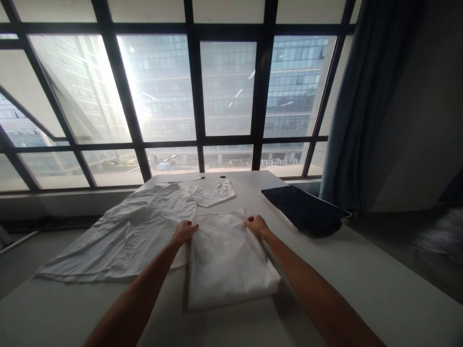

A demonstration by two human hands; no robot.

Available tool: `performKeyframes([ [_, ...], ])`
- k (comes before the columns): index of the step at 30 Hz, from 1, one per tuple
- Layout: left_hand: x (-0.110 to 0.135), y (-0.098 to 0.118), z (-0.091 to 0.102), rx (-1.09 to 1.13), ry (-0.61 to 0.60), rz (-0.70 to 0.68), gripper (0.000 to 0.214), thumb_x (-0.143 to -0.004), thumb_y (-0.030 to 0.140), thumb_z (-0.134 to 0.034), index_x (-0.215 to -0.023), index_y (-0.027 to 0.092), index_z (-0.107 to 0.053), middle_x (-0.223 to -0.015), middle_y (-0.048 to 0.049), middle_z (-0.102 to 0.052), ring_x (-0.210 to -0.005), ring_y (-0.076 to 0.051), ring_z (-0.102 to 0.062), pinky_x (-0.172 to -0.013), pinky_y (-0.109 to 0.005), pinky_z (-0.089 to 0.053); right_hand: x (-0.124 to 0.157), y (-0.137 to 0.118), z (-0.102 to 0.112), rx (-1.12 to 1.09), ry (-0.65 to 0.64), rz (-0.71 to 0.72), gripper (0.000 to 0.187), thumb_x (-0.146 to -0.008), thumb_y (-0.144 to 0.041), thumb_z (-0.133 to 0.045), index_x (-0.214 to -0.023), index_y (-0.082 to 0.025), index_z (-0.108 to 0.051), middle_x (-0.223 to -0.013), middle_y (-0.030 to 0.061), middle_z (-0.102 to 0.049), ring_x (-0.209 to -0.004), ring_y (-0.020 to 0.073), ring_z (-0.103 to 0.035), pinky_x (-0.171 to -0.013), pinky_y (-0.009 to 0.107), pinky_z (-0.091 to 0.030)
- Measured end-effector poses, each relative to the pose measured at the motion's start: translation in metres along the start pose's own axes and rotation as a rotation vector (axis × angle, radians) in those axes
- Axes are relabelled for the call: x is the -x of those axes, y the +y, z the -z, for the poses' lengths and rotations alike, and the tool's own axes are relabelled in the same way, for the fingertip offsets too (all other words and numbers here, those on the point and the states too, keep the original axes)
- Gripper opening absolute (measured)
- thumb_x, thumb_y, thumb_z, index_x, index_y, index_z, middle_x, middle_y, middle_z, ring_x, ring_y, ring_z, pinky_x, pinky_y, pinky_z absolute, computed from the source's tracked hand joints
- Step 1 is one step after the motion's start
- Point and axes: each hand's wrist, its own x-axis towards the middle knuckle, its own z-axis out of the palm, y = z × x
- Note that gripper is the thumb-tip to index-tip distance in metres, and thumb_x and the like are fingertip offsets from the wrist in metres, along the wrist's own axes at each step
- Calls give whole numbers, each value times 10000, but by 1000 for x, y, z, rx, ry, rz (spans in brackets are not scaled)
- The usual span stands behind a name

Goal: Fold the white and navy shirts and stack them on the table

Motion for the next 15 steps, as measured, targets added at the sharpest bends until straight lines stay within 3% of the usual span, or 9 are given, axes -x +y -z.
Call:
performKeyframes([
  [3,-4,3,0,243,-47,0,178,-708,299,-660,-765,134,-627,-662,-23,-647,-636,-175,-633,-542,-228,-449,-4,2,0,-334,-3,6,136,-748,-265,-667,-809,-153,-619,-745,38,-678,-684,161,-624,-595,225,-449],
  [5,-6,10,-1,529,-136,-7,212,-698,246,-630,-879,134,-628,-704,-25,-671,-656,-178,-654,-594,-253,-508,-7,-1,2,-526,-15,-36,206,-707,-209,-659,-894,-158,-590,-682,-1,-624,-596,141,-576,-537,223,-433],
  [7,-8,17,-3,767,-218,-19,316,-686,189,-604,-997,132,-613,-770,-43,-695,-695,-191,-679,-654,-293,-549,-10,-5,4,-657,-30,-76,330,-687,-163,-624,-1011,-164,-562,-713,-7,-617,-591,141,-578,-534,229,-450],
  [8,-9,19,-5,779,-232,-25,359,-694,166,-587,-1051,130,-604,-809,-56,-705,-717,-197,-690,-678,-309,-560,-11,-6,4,-684,-30,-82,385,-690,-156,-606,-1070,-166,-548,-763,6,-632,-623,149,-600,-556,238,-471],
  [10,-12,19,-7,564,-171,-19,419,-734,133,-547,-1152,118,-578,-886,-88,-718,-759,-213,-704,-704,-336,-570,-12,-7,5,-594,-1,-69,470,-704,-158,-588,-1170,-165,-525,-894,47,-662,-742,176,-645,-645,263,-514],
  [13,-12,14,-9,117,26,-6,509,-783,114,-546,-1289,72,-512,-1077,-178,-697,-962,-283,-693,-840,-416,-548,-9,-6,5,-127,96,1,538,-718,-141,-585,-1254,-133,-533,-1087,123,-659,-958,223,-645,-844,305,-504],
  [15,-7,12,-11,-62,123,-69,542,-815,143,-570,-1345,71,-484,-1273,-221,-616,-1195,-327,-587,-1003,-466,-457,-5,-8,4,176,128,94,502,-772,-169,-567,-1271,-115,-564,-1233,169,-614,-1107,251,-599,-970,325,-444],
])
